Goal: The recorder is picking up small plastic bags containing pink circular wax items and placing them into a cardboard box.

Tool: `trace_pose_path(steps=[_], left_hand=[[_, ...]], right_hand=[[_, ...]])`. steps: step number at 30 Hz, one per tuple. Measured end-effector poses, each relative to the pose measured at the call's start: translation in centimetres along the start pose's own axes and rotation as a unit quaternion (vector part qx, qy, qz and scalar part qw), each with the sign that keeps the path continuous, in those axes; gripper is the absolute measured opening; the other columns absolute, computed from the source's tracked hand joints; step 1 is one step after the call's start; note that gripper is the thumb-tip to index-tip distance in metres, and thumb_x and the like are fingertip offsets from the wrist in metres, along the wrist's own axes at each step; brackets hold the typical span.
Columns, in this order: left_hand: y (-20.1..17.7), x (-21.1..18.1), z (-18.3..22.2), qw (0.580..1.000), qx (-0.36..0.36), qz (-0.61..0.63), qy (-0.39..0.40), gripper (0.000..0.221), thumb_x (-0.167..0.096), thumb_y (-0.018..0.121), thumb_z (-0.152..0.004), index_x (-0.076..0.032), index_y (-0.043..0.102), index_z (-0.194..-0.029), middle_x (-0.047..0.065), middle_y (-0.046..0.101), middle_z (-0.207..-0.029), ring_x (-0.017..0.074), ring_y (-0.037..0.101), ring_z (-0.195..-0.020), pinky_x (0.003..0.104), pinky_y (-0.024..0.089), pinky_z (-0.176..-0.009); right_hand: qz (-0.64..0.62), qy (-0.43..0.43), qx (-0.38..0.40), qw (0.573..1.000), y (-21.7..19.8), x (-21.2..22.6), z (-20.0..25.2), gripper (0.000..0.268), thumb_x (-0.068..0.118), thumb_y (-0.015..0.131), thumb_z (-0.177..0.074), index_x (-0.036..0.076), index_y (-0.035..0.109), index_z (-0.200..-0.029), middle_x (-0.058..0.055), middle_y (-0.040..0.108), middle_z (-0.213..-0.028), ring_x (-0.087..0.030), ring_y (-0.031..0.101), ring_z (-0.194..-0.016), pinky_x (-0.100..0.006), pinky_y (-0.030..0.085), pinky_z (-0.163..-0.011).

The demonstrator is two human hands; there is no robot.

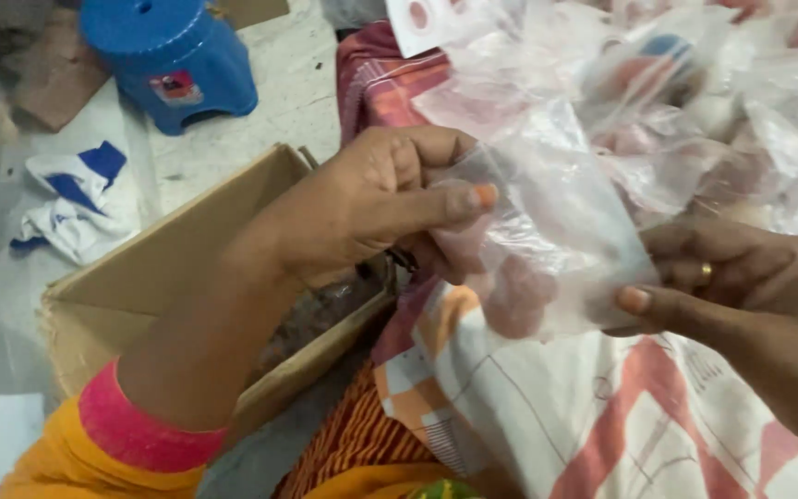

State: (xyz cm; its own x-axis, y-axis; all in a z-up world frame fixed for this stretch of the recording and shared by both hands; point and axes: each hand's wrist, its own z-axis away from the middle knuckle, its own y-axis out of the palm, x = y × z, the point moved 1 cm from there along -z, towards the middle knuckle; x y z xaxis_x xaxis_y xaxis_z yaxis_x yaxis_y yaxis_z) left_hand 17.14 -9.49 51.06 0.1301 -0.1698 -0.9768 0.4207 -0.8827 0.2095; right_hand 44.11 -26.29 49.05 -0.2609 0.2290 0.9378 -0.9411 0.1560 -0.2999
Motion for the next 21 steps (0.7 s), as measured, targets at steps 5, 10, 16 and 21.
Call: trace_pose_path(steps=[5, 10, 16, 21], left_hand=[[-10.2, 3.7, 8.2, 0.991, -0.11, 0.066, 0.041, 0.053, -0.037, 0.072, -0.099, 0.005, 0.06, -0.129, 0.01, 0.074, -0.106, 0.0164, 0.074, -0.089, 0.035, 0.065, -0.078], [-14.4, 9.8, 14.2, 0.893, -0.262, 0.349, 0.11, 0.062, -0.042, 0.079, -0.089, -0.006, 0.054, -0.133, 0.005, 0.069, -0.118, 0.0199, 0.068, -0.113, 0.039, 0.056, -0.103], [-22.5, 19.8, 19.8, 0.835, -0.45, 0.315, -0.012, 0.048, -0.023, 0.078, -0.088, -0.006, 0.056, -0.128, 0.004, 0.069, -0.113, 0.0172, 0.069, -0.103, 0.036, 0.06, -0.085], [-30.1, 30.5, 22.7, 0.8, -0.521, 0.263, -0.138, 0.035, -0.019, 0.073, -0.093, -0.007, 0.059, -0.122, 0.01, 0.069, -0.105, 0.0235, 0.068, -0.089, 0.038, 0.057, -0.067]], right_hand=[[0.05, 0.048, 0.068, 0.995, 13.0, 6.4, -6.8, 0.025, 0.002, 0.072, -0.089, -0.003, 0.072, -0.114, -0.02, 0.084, -0.097, -0.027, 0.08, -0.084, -0.041, 0.068, -0.081], [-0.121, 0.182, 0.116, 0.969, 25.9, 7.7, -12.2, 0.016, 0.006, 0.063, -0.092, -0.004, 0.067, -0.104, -0.015, 0.077, -0.092, -0.021, 0.076, -0.08, -0.034, 0.066, -0.075], [-0.064, 0.191, 0.244, 0.949, 37.8, 1.9, -17.6, 0.023, 0.003, 0.065, -0.093, -0.007, 0.063, -0.114, -0.018, 0.071, -0.109, -0.024, 0.076, -0.09, -0.032, 0.063, -0.077], [0.083, 0.133, 0.26, 0.953, 43.5, -3.1, -22.2, 0.045, 0.011, 0.074, -0.088, -0.004, 0.056, -0.127, -0.015, 0.072, -0.111, -0.023, 0.074, -0.096, -0.033, 0.063, -0.079]])
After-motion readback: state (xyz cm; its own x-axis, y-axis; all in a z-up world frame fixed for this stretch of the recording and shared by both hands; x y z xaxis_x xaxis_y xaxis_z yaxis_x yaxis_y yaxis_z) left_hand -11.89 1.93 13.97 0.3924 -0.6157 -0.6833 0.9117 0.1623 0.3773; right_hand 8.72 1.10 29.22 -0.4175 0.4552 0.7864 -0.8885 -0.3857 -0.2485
